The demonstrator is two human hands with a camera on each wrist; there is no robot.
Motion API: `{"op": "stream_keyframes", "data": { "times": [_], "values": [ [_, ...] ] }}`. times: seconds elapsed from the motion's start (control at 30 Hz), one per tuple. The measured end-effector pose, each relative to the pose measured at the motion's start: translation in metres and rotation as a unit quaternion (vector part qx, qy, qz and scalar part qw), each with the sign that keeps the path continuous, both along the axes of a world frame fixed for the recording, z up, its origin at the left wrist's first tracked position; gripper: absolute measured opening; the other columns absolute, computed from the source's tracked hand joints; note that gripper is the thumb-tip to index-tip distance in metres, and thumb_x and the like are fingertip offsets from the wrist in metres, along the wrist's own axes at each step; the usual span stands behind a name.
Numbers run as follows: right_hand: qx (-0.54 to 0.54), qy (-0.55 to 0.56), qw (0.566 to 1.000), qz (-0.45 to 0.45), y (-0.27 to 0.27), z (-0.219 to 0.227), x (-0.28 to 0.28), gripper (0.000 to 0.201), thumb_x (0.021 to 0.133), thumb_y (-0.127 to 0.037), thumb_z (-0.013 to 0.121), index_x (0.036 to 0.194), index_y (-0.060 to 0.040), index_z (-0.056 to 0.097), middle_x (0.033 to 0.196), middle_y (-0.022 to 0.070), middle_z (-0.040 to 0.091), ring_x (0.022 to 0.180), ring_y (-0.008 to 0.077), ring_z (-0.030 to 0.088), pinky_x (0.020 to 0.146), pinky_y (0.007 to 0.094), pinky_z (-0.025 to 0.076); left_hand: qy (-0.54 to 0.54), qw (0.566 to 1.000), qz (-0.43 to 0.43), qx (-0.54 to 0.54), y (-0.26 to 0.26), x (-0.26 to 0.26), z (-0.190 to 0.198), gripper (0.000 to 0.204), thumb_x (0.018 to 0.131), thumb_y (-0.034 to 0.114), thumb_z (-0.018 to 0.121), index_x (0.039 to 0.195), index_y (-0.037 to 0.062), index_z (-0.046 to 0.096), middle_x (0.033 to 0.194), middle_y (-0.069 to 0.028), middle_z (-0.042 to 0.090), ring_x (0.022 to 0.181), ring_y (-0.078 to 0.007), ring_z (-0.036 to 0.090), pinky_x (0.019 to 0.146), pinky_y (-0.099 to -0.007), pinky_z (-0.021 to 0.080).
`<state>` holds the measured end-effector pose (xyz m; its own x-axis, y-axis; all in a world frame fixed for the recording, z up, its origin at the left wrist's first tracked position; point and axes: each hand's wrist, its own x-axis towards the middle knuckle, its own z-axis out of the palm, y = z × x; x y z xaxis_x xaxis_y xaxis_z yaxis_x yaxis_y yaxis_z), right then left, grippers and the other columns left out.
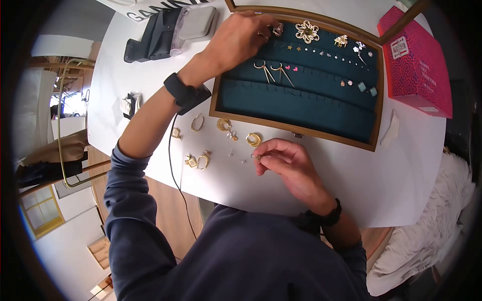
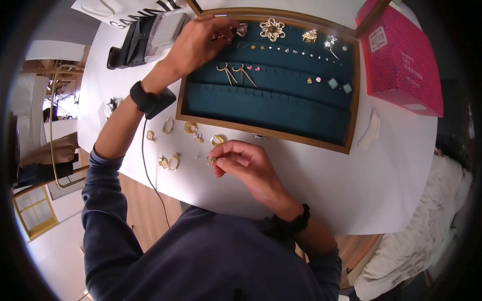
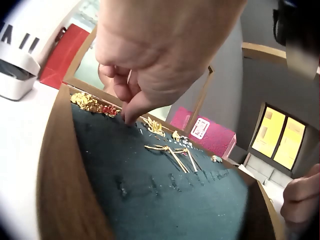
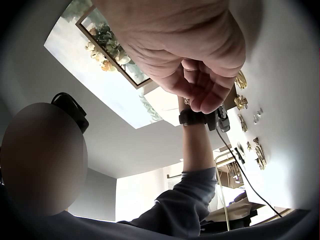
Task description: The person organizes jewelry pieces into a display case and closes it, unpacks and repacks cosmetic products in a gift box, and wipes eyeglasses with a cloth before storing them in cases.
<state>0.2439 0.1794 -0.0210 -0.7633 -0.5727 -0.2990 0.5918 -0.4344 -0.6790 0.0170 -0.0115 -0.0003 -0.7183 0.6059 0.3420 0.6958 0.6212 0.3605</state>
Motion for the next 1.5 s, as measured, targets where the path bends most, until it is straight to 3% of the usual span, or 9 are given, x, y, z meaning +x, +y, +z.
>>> {"op": "stream_keyframes", "data": {
  "times": [0.23, 0.5, 0.83, 0.87, 0.93, 1.0, 1.07, 1.17, 1.5],
  "values": [
    [-0.009, -0.007, 1.0, 0.004, 0.001, -0.001, -0.001, 0.017, 0.098, -0.005, 0.064, 0.113, 0.003, 0.069, 0.099, 0.0065, 0.069, 0.091, 0.0135, 0.065, 0.088, 0.0309, 0.054, -0.057, 0.998, -0.004, -0.027, 0.0, -0.005, -0.001, 0.035, 0.085, -0.004, 0.071, 0.119, 0.0061, 0.071, 0.099, -0.012, 0.078, 0.094, -0.0292, 0.075, 0.088, -0.037, 0.06],
    [-0.013, -0.01, 1.0, 0.001, 0.0, -0.001, -0.001, 0.017, 0.098, -0.005, 0.064, 0.113, 0.0032, 0.069, 0.099, 0.0065, 0.069, 0.091, 0.0135, 0.066, 0.088, 0.0312, 0.055, 0.035, 0.999, -0.003, -0.022, -0.005, -0.004, 0.004, 0.037, 0.083, -0.018, 0.059, 0.113, 0.0025, 0.071, 0.108, -0.0136, 0.075, 0.101, -0.0295, 0.074, 0.091, -0.0376, 0.059],
    [-0.005, -0.005, 1.0, 0.004, 0.001, 0.0, -0.002, 0.018, 0.098, -0.004, 0.063, 0.114, 0.0026, 0.069, 0.098, 0.0069, 0.068, 0.09, 0.0145, 0.065, 0.088, 0.0319, 0.053, 0.005, 1.0, 0.006, 0.008, -0.009, 0.004, 0.012, 0.033, 0.084, -0.013, 0.064, 0.112, 0.0036, 0.071, 0.101, -0.0099, 0.075, 0.094, -0.0259, 0.074, 0.08, -0.0347, 0.058],
    [-0.003, 0.001, 1.0, 0.002, 0.001, 0.0, -0.001, 0.019, 0.098, -0.002, 0.062, 0.115, 0.0025, 0.069, 0.099, 0.0076, 0.068, 0.09, 0.0164, 0.066, 0.087, 0.0331, 0.053, 0.025, 1.0, 0.002, 0.014, -0.011, 0.008, 0.018, 0.031, 0.083, -0.01, 0.066, 0.11, 0.004, 0.071, 0.101, -0.0123, 0.075, 0.091, -0.0304, 0.073, 0.081, -0.0387, 0.057],
    [-0.004, 0.006, 1.0, -0.012, 0.002, -0.002, -0.001, 0.022, 0.098, -0.002, 0.061, 0.118, 0.0029, 0.068, 0.103, 0.0083, 0.069, 0.093, 0.017, 0.066, 0.088, 0.0336, 0.053, 0.012, 0.998, 0.01, 0.054, -0.005, 0.033, 0.039, 0.017, 0.086, -0.001, 0.072, 0.102, 0.0035, 0.073, 0.097, -0.0146, 0.074, 0.086, -0.0346, 0.071, 0.078, -0.042, 0.055],
    [-0.006, 0.011, 1.0, -0.027, 0.001, -0.001, -0.001, 0.025, 0.098, -0.002, 0.06, 0.121, 0.0033, 0.068, 0.106, 0.0091, 0.07, 0.095, 0.0176, 0.067, 0.09, 0.0341, 0.053, -0.193, 0.978, 0.018, 0.07, 0.003, 0.08, 0.066, 0.01, 0.09, 0.001, 0.072, 0.1, 0.0018, 0.076, 0.094, -0.0114, 0.074, 0.083, -0.0237, 0.07, 0.07, -0.0324, 0.054],
    [-0.029, 0.002, 0.995, -0.094, 0.0, 0.002, -0.001, 0.031, 0.1, -0.001, 0.058, 0.13, 0.0046, 0.064, 0.113, 0.0102, 0.069, 0.104, 0.0179, 0.068, 0.099, 0.0352, 0.054, -0.133, 0.986, -0.079, 0.053, 0.002, 0.111, 0.071, 0.012, 0.084, 0.006, 0.081, 0.093, -0.0003, 0.075, 0.087, -0.0123, 0.071, 0.079, -0.0278, 0.067, 0.068, -0.0354, 0.053],
    [-0.064, 0.018, 0.992, -0.111, 0.0, -0.003, 0.001, 0.036, 0.101, 0.001, 0.057, 0.136, 0.0052, 0.06, 0.122, 0.0127, 0.068, 0.111, 0.0205, 0.067, 0.104, 0.0384, 0.053, -0.152, 0.983, -0.097, 0.017, -0.002, 0.142, 0.068, 0.018, 0.079, 0.003, 0.081, 0.096, 0.0035, 0.076, 0.084, -0.0109, 0.068, 0.078, -0.0306, 0.064, 0.067, -0.0399, 0.054],
    [-0.054, 0.051, 0.985, -0.156, -0.003, 0.002, 0.001, 0.046, 0.099, 0.004, 0.054, 0.144, 0.0072, 0.051, 0.139, 0.0168, 0.059, 0.132, 0.0273, 0.057, 0.115, 0.0447, 0.046, -0.147, 0.989, -0.014, 0.012, -0.005, 0.166, 0.062, 0.024, 0.08, -0.003, 0.078, 0.103, 0.0048, 0.073, 0.09, -0.0114, 0.069, 0.08, -0.0304, 0.069, 0.066, -0.0395, 0.056]
  ]
}}
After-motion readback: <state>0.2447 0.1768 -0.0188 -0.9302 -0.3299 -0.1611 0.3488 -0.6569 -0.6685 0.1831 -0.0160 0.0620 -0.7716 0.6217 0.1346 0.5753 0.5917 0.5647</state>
